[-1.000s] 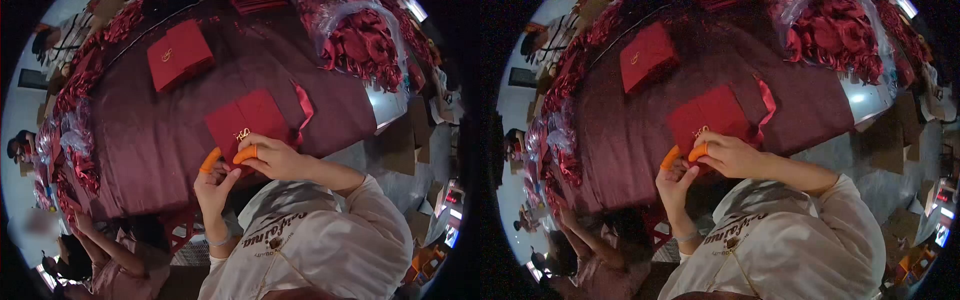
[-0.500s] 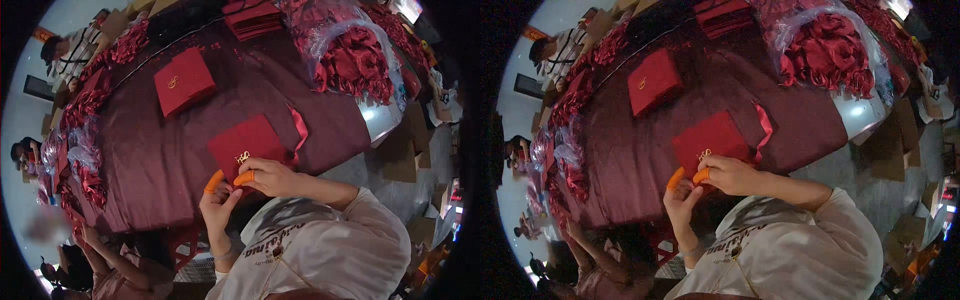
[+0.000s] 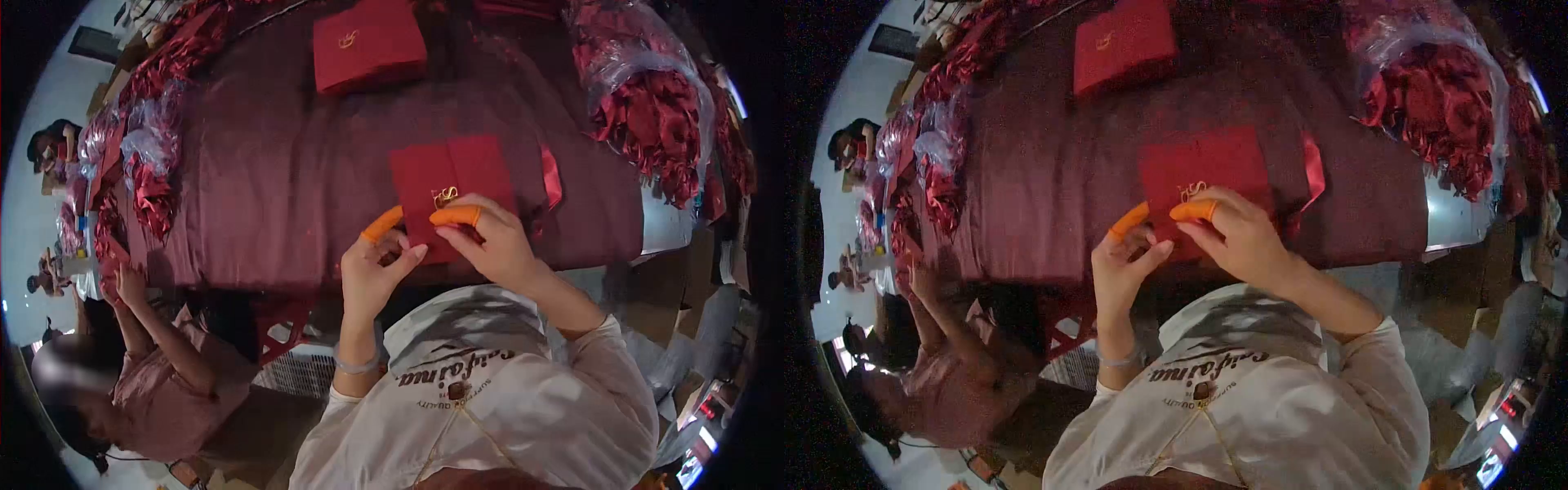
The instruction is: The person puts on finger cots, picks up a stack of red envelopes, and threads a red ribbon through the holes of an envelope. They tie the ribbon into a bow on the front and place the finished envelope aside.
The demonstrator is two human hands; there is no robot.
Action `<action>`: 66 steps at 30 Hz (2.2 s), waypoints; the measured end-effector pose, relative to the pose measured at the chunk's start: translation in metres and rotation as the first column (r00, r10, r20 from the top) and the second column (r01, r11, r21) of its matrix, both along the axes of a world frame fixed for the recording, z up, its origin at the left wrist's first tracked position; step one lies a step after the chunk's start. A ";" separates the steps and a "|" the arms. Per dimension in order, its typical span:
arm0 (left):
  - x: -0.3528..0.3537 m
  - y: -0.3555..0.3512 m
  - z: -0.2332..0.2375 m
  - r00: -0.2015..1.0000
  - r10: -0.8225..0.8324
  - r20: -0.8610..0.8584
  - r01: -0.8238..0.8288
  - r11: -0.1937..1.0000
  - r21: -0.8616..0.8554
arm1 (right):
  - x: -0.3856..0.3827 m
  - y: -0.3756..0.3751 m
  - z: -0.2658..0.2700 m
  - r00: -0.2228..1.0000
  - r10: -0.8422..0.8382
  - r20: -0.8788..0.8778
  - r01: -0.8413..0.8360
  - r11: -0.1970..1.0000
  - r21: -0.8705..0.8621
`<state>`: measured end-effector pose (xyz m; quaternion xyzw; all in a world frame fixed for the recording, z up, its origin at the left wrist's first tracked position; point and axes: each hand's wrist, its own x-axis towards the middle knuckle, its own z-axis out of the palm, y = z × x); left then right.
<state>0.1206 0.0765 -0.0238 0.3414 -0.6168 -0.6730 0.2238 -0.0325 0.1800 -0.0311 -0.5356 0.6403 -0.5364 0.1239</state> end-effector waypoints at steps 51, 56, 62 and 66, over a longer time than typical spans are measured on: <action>-0.005 -0.005 0.000 0.998 -0.054 -0.012 0.055 0.984 0.168 | -0.023 -0.018 0.024 0.792 0.415 -0.447 -0.368 0.910 0.193; -0.008 -0.008 0.008 0.992 -0.088 0.095 0.070 0.981 0.182 | -0.022 -0.017 0.023 0.782 0.373 -0.499 -0.303 0.928 0.218; -0.010 -0.010 0.012 0.993 -0.079 0.084 0.066 0.988 0.143 | -0.022 -0.017 0.014 0.831 0.320 -0.456 -0.275 0.947 0.165; -0.007 -0.008 0.001 0.996 -0.076 0.054 0.067 0.986 0.153 | -0.023 -0.017 0.016 0.815 0.325 -0.480 -0.286 0.946 0.156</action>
